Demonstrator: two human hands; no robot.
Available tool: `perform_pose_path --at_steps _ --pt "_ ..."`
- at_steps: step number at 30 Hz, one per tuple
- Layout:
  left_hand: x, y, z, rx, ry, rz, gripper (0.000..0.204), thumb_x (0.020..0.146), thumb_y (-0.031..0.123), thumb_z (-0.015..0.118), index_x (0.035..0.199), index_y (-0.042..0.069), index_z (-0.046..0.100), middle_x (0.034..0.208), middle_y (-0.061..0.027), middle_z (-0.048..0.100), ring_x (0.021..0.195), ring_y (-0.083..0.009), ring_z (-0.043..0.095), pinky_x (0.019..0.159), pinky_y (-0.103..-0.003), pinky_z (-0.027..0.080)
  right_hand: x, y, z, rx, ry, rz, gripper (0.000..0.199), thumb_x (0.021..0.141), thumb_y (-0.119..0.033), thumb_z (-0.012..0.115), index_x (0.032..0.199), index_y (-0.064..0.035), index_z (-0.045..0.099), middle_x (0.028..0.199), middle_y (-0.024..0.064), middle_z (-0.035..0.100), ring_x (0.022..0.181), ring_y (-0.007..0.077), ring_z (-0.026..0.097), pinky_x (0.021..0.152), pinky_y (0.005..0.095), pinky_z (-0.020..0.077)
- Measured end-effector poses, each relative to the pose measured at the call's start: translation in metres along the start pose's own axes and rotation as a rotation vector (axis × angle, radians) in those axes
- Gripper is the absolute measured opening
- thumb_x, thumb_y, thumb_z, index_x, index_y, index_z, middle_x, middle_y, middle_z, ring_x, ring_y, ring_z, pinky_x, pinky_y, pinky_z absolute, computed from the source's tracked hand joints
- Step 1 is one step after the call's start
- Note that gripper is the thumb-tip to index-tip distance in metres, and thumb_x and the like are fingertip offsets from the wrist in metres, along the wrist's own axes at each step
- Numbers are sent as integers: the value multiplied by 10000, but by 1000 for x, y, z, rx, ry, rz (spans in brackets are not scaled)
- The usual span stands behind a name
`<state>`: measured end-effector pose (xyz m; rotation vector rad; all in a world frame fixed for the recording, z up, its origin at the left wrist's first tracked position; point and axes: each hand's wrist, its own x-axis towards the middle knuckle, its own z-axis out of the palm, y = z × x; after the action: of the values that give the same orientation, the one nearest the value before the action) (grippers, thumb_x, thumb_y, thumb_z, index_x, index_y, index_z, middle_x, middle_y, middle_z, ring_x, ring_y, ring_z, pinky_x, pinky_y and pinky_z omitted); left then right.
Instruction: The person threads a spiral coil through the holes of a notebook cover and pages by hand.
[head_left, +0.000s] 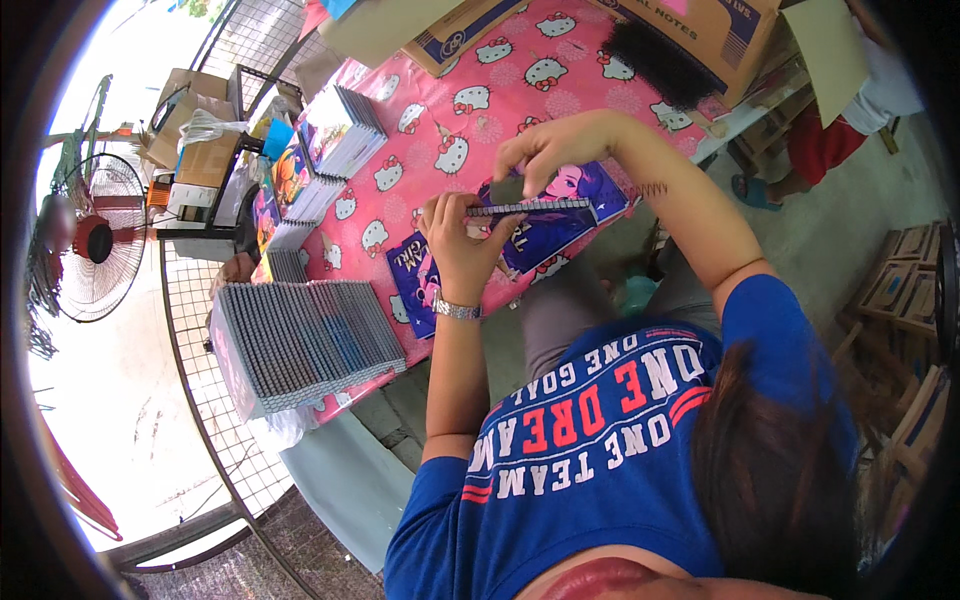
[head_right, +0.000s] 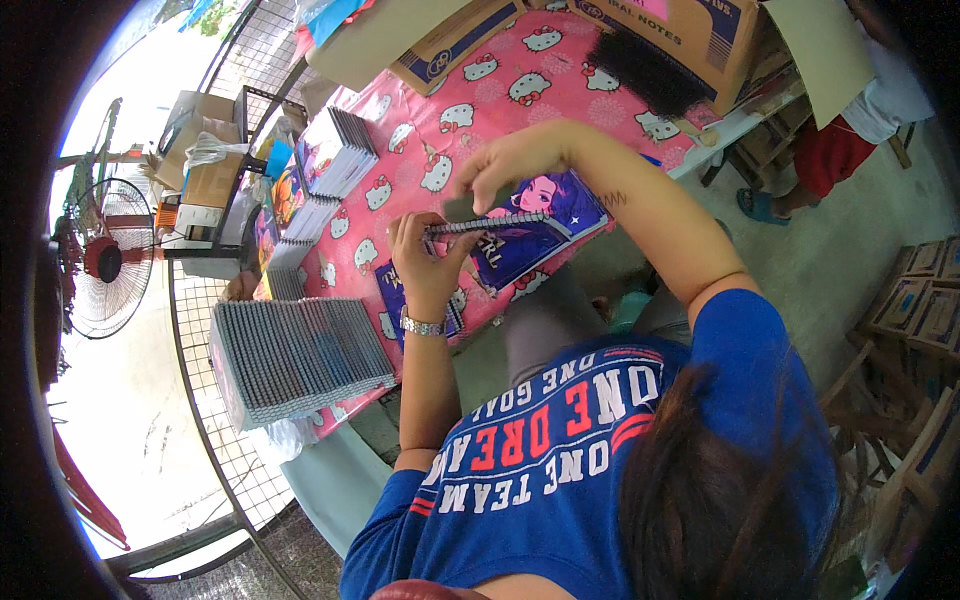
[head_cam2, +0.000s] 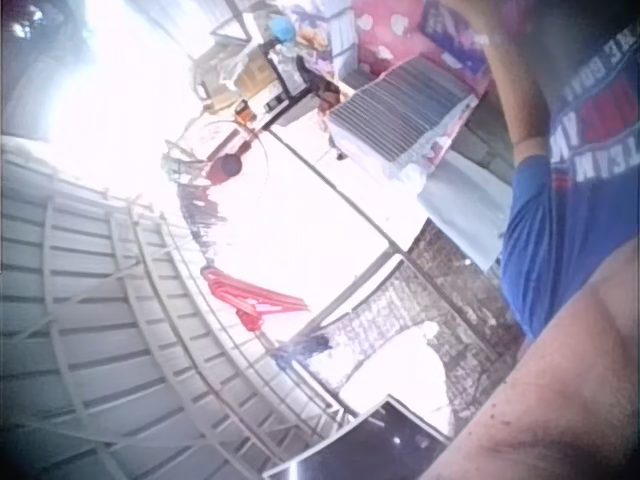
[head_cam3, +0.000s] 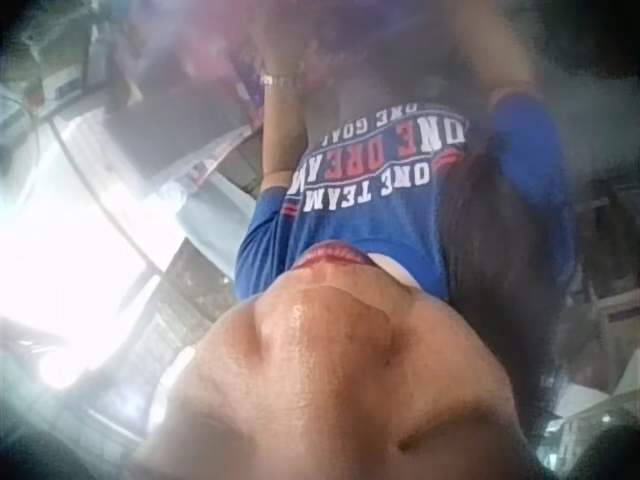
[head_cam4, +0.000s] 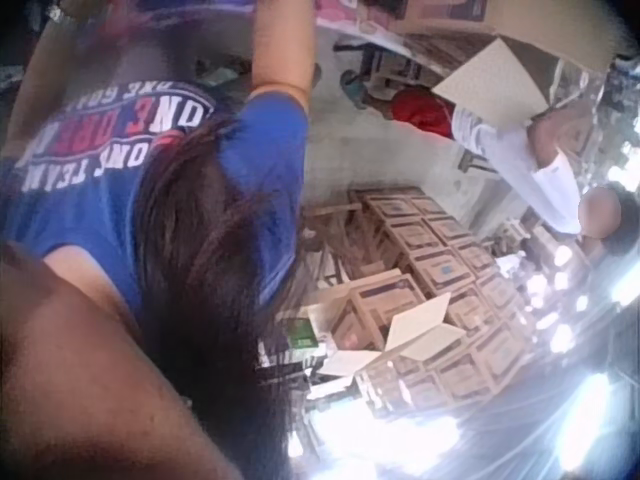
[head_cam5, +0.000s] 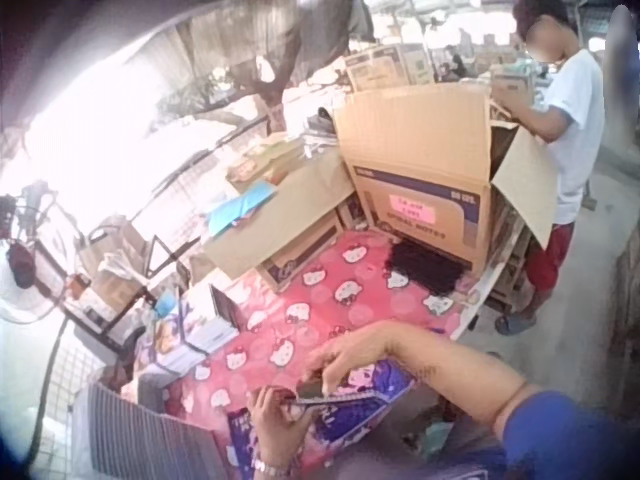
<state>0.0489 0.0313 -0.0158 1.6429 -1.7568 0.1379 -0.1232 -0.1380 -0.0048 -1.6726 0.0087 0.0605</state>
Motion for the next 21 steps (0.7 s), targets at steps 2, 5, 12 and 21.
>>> perform_pose_path --at_steps 2,5,12,21 --pt "-4 -6 0 -41 -1 -28 471 581 262 913 878 48 618 885 -69 617 913 -294 554 814 -414 435 4 -1 -5 -21 9 31 626 806 -251 668 1333 49 512 1298 128 588 1183 188 569 1027 326 432" --pt "-4 -8 -3 -91 -10 -86 457 589 237 910 882 49 614 906 -64 619 927 -296 554 811 -409 436 10 6 4 482 -25 -285 617 804 -257 682 1338 13 532 1229 82 608 1121 159 579 1003 313 441" --pt "-6 -39 -17 -168 -89 -145 367 673 85 841 952 4 617 947 -83 626 895 -229 614 727 -332 497 35 11 -2 394 -18 -148 555 805 -262 680 1305 -43 584 1164 39 620 1085 136 575 949 285 449" --pt "-6 -52 -10 -379 -179 -255 304 765 -3 793 990 -16 588 901 -37 604 779 -100 605 676 -247 512 44 9 -11 4 37 4 486 833 -258 658 1235 12 616 1181 91 637 1075 154 603 923 278 467"
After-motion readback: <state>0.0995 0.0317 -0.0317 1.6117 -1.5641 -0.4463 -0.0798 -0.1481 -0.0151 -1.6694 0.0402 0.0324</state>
